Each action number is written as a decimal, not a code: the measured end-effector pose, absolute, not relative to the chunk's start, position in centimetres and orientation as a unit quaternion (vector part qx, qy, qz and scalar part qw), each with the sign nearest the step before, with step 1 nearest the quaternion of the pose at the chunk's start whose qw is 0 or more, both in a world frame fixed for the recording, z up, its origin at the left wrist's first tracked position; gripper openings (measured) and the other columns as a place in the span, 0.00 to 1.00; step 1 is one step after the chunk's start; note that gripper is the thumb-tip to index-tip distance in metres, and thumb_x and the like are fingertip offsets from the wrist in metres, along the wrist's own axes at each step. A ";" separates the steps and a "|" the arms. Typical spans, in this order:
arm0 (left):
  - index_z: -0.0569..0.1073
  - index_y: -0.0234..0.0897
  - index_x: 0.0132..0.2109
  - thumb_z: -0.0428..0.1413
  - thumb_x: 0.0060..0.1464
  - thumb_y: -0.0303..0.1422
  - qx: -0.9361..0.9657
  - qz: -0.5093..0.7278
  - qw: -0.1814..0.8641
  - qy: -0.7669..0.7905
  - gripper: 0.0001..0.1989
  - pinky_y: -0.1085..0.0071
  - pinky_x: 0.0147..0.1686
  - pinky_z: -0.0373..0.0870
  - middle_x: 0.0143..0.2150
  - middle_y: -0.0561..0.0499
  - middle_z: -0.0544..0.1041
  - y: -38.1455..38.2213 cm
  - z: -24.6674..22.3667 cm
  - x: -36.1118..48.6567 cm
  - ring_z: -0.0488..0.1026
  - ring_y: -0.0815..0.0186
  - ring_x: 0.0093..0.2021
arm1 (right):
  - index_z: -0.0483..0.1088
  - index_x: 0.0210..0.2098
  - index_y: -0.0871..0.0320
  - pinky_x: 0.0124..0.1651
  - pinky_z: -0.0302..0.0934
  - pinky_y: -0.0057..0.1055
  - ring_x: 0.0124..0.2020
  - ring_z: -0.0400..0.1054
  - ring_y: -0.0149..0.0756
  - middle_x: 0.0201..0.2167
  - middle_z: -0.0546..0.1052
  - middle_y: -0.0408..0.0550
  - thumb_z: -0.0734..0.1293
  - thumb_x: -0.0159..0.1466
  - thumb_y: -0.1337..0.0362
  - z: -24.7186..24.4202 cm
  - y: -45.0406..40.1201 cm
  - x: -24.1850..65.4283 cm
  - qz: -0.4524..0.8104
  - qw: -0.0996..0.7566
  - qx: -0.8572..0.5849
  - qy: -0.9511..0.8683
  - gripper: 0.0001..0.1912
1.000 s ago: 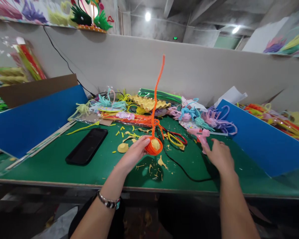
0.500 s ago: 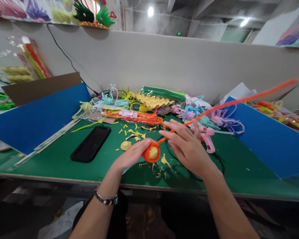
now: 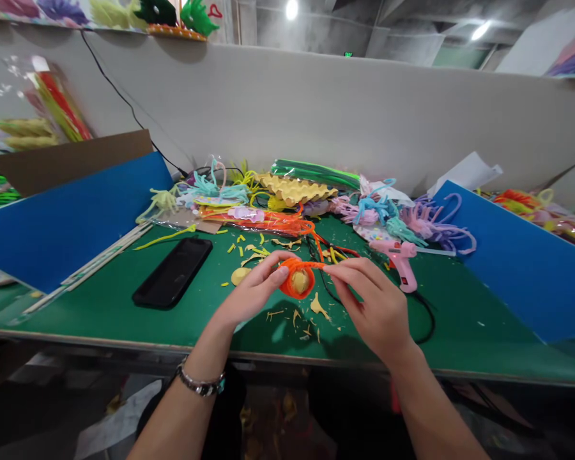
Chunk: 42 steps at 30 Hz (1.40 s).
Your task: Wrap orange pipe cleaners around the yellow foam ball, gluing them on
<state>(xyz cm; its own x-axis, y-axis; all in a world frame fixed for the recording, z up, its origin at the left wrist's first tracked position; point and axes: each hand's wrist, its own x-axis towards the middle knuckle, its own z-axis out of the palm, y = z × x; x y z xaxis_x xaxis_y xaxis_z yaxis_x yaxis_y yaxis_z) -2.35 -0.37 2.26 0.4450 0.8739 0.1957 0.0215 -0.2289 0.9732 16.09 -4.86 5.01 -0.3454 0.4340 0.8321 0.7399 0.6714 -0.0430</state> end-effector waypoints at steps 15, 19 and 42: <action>0.59 0.40 0.38 0.58 0.47 0.37 0.621 0.391 0.642 0.224 0.16 0.71 0.39 0.64 0.39 0.52 0.65 -0.6 2.6 -2.0 0.65 0.68 0.39 | 0.71 0.40 0.57 0.37 0.66 0.28 0.33 0.69 0.31 0.30 0.74 0.48 0.60 0.61 0.76 4.6 -5.3 15.5 -0.134 0.473 -0.358 -0.794 0.13; 0.58 0.40 0.38 0.57 0.48 0.35 0.617 0.372 0.657 0.221 0.14 0.74 0.34 0.63 0.36 0.54 0.63 -0.7 2.8 -2.0 0.63 0.71 0.34 | 0.72 0.39 0.58 0.35 0.65 0.27 0.32 0.69 0.30 0.30 0.73 0.47 0.60 0.61 0.76 4.6 -5.2 15.6 -0.140 0.464 -0.357 -0.799 0.13; 0.59 0.39 0.55 0.43 0.51 0.28 0.742 0.350 0.481 0.308 0.23 0.64 0.59 0.51 0.57 0.46 0.62 -1.3 3.1 -1.5 0.56 0.61 0.59 | 0.66 0.36 0.57 0.30 0.63 0.24 0.28 0.69 0.29 0.26 0.74 0.43 0.62 0.61 0.69 4.3 -5.2 14.7 -0.139 0.457 -0.392 -0.786 0.04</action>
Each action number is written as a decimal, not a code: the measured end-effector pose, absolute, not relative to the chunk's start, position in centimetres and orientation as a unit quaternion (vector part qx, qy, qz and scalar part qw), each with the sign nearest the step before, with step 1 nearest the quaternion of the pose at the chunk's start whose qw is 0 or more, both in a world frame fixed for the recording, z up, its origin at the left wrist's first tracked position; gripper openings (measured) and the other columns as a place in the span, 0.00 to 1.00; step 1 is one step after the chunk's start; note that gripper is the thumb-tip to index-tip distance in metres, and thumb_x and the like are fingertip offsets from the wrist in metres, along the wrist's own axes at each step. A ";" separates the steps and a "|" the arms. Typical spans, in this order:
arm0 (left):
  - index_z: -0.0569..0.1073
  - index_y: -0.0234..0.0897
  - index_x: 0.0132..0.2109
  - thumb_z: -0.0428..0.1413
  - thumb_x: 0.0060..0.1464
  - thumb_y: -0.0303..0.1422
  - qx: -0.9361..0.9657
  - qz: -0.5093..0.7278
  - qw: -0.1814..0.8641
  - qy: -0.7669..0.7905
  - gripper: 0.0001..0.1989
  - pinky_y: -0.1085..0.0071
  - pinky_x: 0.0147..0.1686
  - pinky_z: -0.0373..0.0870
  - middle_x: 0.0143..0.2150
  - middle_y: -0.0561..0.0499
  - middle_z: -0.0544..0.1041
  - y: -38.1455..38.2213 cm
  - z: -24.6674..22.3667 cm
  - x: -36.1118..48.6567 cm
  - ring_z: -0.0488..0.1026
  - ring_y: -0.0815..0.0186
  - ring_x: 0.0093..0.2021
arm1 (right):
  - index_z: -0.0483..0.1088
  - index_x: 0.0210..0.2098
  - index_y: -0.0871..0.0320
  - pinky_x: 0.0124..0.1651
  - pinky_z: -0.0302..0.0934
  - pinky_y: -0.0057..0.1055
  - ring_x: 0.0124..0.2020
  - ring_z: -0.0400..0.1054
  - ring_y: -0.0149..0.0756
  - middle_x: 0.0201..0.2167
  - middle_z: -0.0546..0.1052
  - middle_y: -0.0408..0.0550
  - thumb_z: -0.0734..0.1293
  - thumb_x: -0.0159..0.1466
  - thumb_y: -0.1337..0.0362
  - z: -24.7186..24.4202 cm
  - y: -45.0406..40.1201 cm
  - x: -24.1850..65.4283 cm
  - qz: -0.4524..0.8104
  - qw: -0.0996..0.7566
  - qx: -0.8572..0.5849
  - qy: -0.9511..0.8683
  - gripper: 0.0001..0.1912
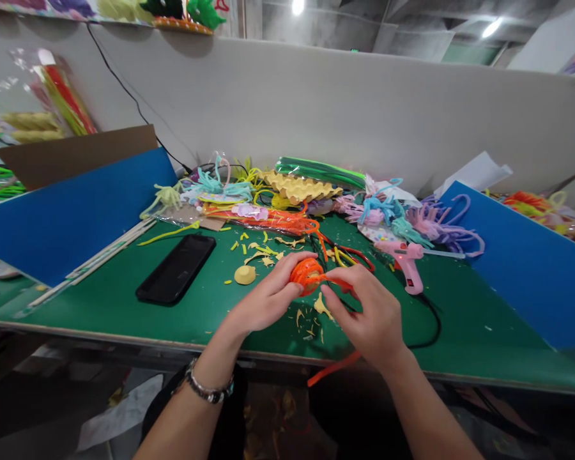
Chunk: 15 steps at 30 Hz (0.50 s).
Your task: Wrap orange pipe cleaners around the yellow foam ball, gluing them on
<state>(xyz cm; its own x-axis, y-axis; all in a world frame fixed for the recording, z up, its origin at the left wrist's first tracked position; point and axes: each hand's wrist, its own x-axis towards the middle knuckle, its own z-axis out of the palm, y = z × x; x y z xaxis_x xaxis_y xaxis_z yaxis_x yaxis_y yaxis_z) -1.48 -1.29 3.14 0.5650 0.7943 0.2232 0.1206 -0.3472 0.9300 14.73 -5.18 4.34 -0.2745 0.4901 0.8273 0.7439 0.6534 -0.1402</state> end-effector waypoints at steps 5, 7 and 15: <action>0.59 0.37 0.55 0.43 0.53 0.29 0.779 0.357 0.410 0.311 0.21 0.63 0.59 0.52 0.54 0.44 0.64 -1.5 2.9 -1.2 0.57 0.61 0.58 | 0.68 0.31 0.58 0.30 0.61 0.25 0.24 0.68 0.29 0.23 0.74 0.43 0.64 0.61 0.68 4.3 -5.1 14.8 -0.174 0.448 -0.409 -0.776 0.02; 0.58 0.35 0.56 0.43 0.53 0.28 0.789 0.355 0.393 0.311 0.21 0.62 0.59 0.52 0.54 0.43 0.64 -1.5 2.9 -1.2 0.57 0.61 0.57 | 0.68 0.31 0.58 0.30 0.61 0.25 0.24 0.68 0.29 0.23 0.74 0.43 0.64 0.61 0.68 4.3 -5.1 14.9 -0.175 0.445 -0.409 -0.777 0.02; 0.58 0.37 0.56 0.43 0.53 0.27 0.809 0.345 0.355 0.318 0.21 0.58 0.57 0.54 0.53 0.43 0.64 -1.6 3.0 -1.2 0.59 0.58 0.55 | 0.68 0.31 0.57 0.31 0.61 0.26 0.24 0.67 0.30 0.23 0.73 0.44 0.63 0.62 0.67 4.2 -5.1 15.0 -0.175 0.436 -0.412 -0.781 0.03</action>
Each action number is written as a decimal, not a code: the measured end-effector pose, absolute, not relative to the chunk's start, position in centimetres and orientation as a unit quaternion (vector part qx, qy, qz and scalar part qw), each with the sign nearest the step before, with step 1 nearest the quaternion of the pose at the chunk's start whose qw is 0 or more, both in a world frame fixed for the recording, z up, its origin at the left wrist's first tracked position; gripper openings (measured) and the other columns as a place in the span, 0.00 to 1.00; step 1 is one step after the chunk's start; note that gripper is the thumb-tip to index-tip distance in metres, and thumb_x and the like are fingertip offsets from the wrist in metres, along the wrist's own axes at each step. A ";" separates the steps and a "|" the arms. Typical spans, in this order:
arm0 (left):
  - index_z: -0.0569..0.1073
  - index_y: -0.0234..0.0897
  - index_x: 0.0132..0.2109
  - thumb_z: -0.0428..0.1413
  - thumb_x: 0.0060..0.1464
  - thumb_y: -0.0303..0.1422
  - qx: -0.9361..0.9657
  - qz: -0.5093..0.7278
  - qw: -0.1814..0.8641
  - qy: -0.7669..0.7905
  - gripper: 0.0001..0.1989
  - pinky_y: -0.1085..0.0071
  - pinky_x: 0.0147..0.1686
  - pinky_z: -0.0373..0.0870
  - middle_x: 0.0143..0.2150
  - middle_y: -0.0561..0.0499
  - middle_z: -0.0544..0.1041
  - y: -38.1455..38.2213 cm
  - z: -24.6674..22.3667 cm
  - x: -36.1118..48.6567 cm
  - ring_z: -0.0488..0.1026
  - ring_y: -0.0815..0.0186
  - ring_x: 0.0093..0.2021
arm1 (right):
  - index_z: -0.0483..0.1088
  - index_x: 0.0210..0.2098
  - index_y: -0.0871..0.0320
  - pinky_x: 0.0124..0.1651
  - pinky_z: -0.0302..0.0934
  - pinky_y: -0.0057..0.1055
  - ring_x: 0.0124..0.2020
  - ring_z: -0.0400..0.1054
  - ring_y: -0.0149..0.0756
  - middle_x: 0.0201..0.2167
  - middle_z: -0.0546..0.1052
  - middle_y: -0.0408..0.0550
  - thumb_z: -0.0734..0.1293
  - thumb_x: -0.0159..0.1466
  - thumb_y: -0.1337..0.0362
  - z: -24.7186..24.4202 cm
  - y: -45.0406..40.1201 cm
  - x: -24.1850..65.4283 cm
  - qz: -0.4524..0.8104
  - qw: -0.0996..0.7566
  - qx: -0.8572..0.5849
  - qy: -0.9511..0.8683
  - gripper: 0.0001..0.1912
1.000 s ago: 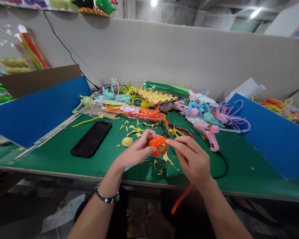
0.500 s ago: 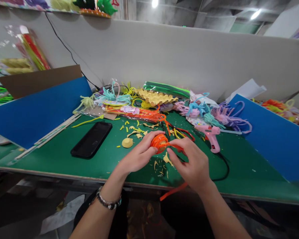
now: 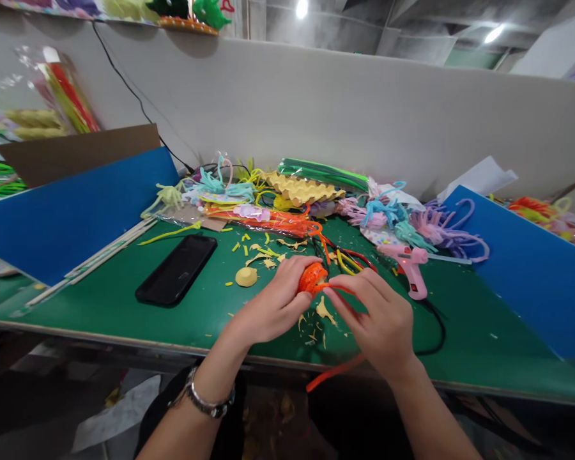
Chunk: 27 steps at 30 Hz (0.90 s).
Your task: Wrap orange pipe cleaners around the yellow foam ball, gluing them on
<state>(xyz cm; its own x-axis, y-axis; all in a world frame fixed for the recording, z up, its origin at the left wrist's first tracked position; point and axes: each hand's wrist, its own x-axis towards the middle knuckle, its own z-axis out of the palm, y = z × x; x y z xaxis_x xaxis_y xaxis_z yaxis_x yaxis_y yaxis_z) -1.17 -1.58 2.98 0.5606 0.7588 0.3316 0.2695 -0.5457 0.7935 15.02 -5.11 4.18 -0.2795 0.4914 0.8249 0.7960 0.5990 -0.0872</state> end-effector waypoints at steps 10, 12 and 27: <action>0.57 0.33 0.55 0.42 0.55 0.28 0.825 0.335 0.332 0.309 0.20 0.59 0.57 0.54 0.53 0.40 0.63 -2.0 3.2 -0.8 0.58 0.59 0.54 | 0.66 0.29 0.58 0.30 0.59 0.25 0.23 0.66 0.29 0.22 0.72 0.43 0.64 0.61 0.67 4.1 -4.9 15.0 -0.200 0.437 -0.422 -0.769 0.04; 0.58 0.34 0.54 0.42 0.55 0.27 0.826 0.339 0.326 0.310 0.19 0.59 0.56 0.56 0.52 0.41 0.63 -2.1 3.2 -0.7 0.59 0.59 0.53 | 0.66 0.29 0.57 0.29 0.59 0.25 0.23 0.66 0.29 0.21 0.72 0.42 0.64 0.61 0.67 4.1 -4.9 15.0 -0.200 0.440 -0.429 -0.763 0.05; 0.57 0.35 0.53 0.45 0.54 0.29 0.827 0.340 0.335 0.298 0.18 0.59 0.53 0.59 0.50 0.43 0.64 -2.1 2.9 -0.5 0.61 0.59 0.51 | 0.64 0.24 0.58 0.25 0.56 0.22 0.21 0.63 0.25 0.19 0.67 0.38 0.66 0.58 0.69 4.5 -5.4 14.2 -0.144 0.459 -0.473 -0.738 0.08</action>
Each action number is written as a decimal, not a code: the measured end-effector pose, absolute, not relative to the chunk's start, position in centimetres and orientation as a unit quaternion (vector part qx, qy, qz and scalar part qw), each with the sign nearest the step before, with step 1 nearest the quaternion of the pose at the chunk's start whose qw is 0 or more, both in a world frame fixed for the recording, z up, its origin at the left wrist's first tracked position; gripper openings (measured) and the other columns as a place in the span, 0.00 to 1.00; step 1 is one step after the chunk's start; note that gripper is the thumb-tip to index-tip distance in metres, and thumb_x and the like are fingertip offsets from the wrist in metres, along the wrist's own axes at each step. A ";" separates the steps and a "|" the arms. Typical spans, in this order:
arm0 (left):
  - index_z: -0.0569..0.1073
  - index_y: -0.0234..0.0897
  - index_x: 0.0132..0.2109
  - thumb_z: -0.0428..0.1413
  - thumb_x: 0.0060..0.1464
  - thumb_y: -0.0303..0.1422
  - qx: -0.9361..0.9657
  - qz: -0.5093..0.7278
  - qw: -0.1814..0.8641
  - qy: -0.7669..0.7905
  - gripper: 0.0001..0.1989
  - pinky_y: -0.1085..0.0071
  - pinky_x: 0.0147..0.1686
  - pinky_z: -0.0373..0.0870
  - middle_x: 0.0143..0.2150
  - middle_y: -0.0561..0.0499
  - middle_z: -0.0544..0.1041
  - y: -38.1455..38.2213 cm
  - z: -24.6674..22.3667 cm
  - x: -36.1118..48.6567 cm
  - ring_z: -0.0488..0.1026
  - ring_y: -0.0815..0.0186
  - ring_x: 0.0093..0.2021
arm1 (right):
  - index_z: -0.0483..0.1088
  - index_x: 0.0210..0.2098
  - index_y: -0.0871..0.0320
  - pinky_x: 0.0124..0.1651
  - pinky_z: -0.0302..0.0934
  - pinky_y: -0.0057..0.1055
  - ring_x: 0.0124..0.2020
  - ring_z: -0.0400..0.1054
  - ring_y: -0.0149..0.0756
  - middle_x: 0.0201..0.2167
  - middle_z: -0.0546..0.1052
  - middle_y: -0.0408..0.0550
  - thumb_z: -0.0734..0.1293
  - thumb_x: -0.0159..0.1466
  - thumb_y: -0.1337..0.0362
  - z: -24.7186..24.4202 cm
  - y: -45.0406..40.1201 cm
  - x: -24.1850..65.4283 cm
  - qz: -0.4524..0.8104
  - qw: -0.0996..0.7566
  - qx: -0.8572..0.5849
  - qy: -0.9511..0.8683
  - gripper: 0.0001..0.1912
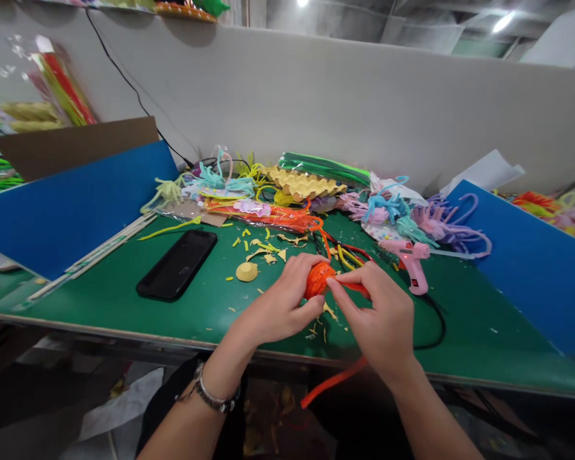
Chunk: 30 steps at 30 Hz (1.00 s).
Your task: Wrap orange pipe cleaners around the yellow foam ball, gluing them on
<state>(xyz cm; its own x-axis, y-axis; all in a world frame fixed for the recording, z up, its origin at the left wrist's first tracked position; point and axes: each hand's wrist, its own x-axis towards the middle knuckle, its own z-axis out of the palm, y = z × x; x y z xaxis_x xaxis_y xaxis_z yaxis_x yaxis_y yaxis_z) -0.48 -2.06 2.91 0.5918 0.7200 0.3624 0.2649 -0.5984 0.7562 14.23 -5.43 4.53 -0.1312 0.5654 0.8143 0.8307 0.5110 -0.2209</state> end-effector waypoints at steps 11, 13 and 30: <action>0.59 0.37 0.50 0.43 0.54 0.28 0.807 0.352 0.361 0.307 0.15 0.61 0.51 0.59 0.47 0.45 0.65 -2.0 2.8 -0.4 0.62 0.60 0.49 | 0.65 0.25 0.58 0.26 0.58 0.23 0.22 0.64 0.26 0.20 0.69 0.40 0.66 0.58 0.69 4.5 -5.5 14.2 -0.118 0.459 -0.476 -0.741 0.07; 0.60 0.37 0.49 0.43 0.54 0.28 0.797 0.354 0.381 0.307 0.15 0.61 0.52 0.58 0.46 0.45 0.66 -1.9 2.8 -0.4 0.61 0.60 0.49 | 0.66 0.28 0.57 0.29 0.61 0.23 0.25 0.67 0.28 0.23 0.72 0.41 0.65 0.59 0.69 4.6 -5.5 14.4 -0.103 0.461 -0.470 -0.746 0.04; 0.60 0.41 0.49 0.49 0.42 0.31 0.547 0.356 0.731 0.200 0.23 0.68 0.47 0.55 0.46 0.51 0.65 -1.4 2.1 -0.5 0.61 0.62 0.46 | 0.69 0.35 0.57 0.32 0.61 0.27 0.31 0.66 0.30 0.28 0.69 0.44 0.63 0.60 0.75 4.7 -5.3 15.5 -0.129 0.481 -0.377 -0.780 0.08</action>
